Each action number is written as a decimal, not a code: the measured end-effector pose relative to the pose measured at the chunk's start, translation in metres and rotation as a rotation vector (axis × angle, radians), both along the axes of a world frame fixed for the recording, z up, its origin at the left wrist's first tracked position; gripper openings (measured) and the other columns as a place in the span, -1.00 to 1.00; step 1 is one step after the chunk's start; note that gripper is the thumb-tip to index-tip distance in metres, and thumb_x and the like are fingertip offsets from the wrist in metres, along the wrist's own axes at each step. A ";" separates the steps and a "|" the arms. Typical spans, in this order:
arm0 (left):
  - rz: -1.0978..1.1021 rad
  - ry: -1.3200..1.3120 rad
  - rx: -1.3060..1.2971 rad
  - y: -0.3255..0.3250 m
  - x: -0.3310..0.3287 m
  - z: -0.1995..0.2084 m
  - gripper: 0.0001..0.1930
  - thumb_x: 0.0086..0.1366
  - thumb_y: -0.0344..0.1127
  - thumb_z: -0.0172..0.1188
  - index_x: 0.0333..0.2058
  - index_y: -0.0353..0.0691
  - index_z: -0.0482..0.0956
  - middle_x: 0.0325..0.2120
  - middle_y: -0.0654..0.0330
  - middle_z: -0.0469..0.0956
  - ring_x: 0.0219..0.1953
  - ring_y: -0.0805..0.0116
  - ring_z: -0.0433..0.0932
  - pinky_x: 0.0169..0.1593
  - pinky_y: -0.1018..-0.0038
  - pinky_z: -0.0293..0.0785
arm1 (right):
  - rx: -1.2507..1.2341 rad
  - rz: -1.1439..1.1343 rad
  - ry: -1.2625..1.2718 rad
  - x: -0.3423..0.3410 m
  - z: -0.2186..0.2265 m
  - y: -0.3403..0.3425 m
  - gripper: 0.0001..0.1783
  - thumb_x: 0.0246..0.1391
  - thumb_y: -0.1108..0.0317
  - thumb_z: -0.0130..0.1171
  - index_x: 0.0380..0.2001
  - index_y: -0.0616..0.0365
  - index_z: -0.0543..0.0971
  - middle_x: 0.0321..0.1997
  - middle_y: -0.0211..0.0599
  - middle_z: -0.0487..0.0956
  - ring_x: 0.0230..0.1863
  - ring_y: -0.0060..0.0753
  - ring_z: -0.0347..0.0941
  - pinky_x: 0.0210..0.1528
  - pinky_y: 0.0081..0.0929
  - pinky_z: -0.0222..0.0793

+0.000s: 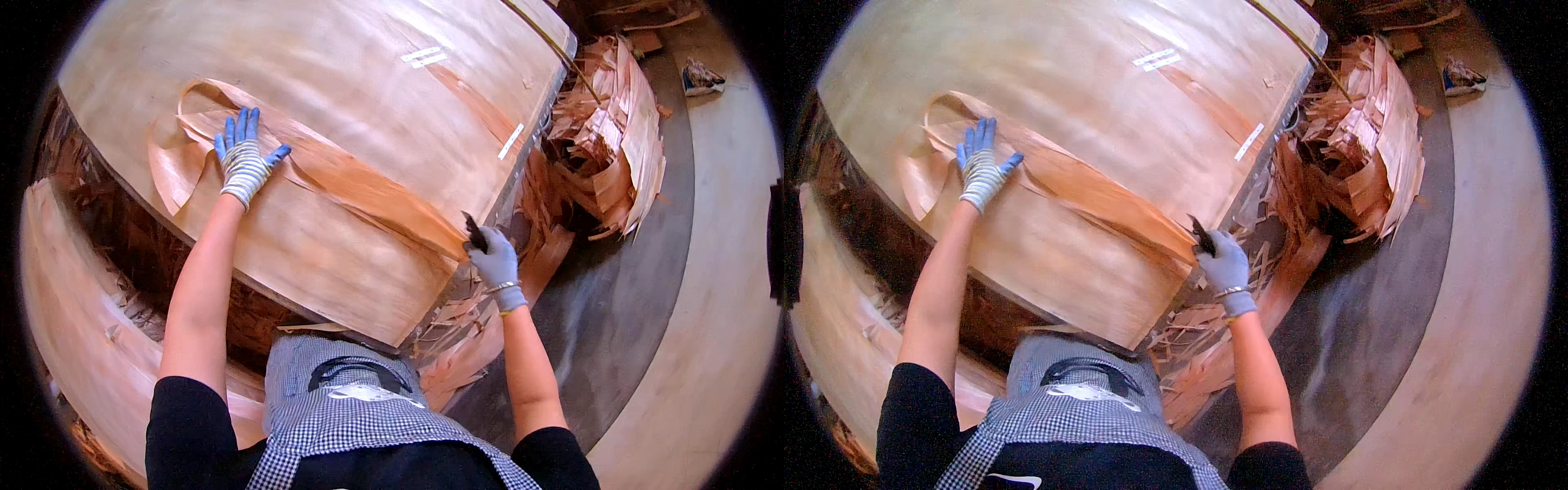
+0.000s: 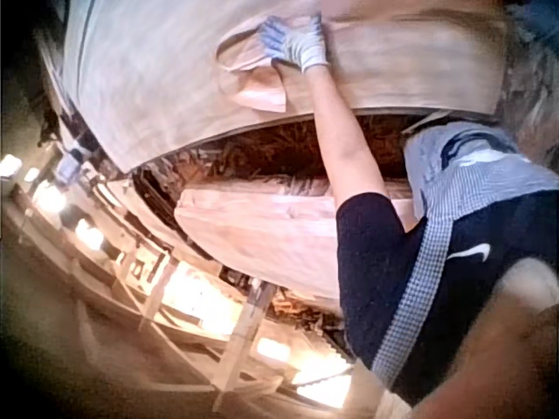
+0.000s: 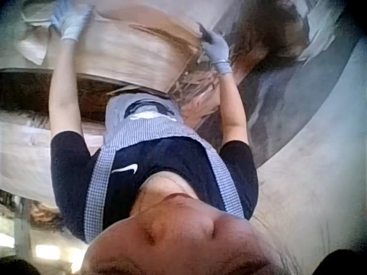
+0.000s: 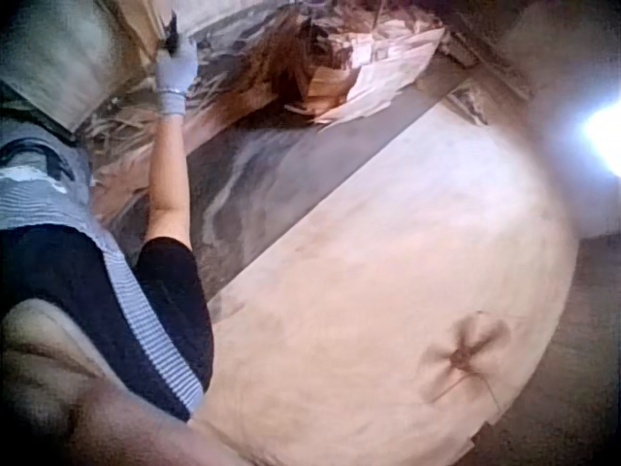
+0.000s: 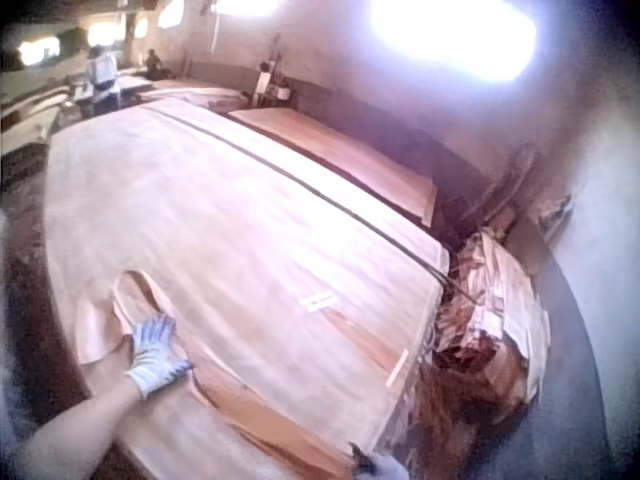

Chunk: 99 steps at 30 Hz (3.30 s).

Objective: The person repairs defects in wood veneer sheets using a knife to cut away damaged sections and applying adhesive tape to patch the gaps. They select a new veneer strip, trim it to size, and press it into place on the larger sheet.

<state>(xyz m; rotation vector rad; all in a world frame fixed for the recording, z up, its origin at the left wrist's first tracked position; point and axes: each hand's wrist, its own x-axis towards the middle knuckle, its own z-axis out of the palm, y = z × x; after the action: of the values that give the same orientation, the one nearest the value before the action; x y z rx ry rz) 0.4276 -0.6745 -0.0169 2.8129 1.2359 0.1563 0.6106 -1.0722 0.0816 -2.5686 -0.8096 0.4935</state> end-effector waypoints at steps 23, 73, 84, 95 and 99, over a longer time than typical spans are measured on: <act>-1.194 -0.515 -0.360 -0.250 0.083 0.060 -0.77 -0.07 -0.12 0.18 -0.45 -0.09 0.57 -0.48 0.14 0.55 -0.43 0.19 0.52 -0.26 0.20 0.34 | 0.568 -0.845 0.263 -0.090 0.098 -0.147 -0.90 -0.02 0.41 0.13 -0.41 0.19 0.49 -0.55 -0.42 0.52 -0.77 -0.75 0.20 -0.77 -0.75 0.12; -0.655 -0.173 -0.132 -0.105 0.007 0.026 -0.45 0.07 -0.06 0.04 0.05 -0.12 0.30 0.13 0.06 0.17 0.18 0.00 0.07 0.22 0.01 -0.19 | -0.087 -0.047 0.693 0.046 -0.022 -0.021 -0.81 -0.15 0.35 0.23 -0.48 0.24 0.51 -0.62 -0.54 0.43 -0.57 -0.66 0.29 -0.49 -0.65 0.23; -0.502 -0.256 -0.137 -0.092 -0.002 0.010 -0.37 0.03 -0.06 0.08 0.08 -0.18 0.24 0.14 -0.10 0.08 0.20 -0.05 0.02 0.22 0.04 -0.18 | -0.014 -0.050 0.626 0.051 -0.044 -0.017 -0.74 -0.19 0.36 0.25 -0.40 0.27 0.52 -0.55 -0.50 0.47 -0.52 -0.67 0.30 -0.42 -0.65 0.26; -0.426 -0.181 -0.070 -0.092 -0.002 0.013 -0.33 0.04 -0.06 0.07 0.09 -0.30 0.20 0.17 -0.10 0.05 0.23 -0.05 -0.04 0.24 0.04 -0.26 | 0.079 -0.092 0.491 0.045 -0.059 -0.017 -0.71 -0.20 0.35 0.28 -0.38 0.27 0.50 -0.52 -0.46 0.49 -0.47 -0.63 0.32 -0.37 -0.61 0.28; -0.440 -0.201 -0.104 -0.093 0.000 0.013 -0.33 0.05 -0.07 0.06 0.10 -0.30 0.19 0.17 -0.10 0.04 0.23 -0.04 -0.04 0.24 0.05 -0.25 | 0.057 -0.123 0.509 0.047 -0.058 -0.023 -0.78 -0.18 0.40 0.27 -0.44 0.26 0.50 -0.53 -0.56 0.45 -0.50 -0.67 0.30 -0.41 -0.65 0.26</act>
<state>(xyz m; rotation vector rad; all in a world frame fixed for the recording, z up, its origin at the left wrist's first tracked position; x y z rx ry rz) 0.4278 -0.7670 -0.0040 2.8092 0.5505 0.3266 0.6576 -1.0953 0.0237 -2.2665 -0.4724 1.0105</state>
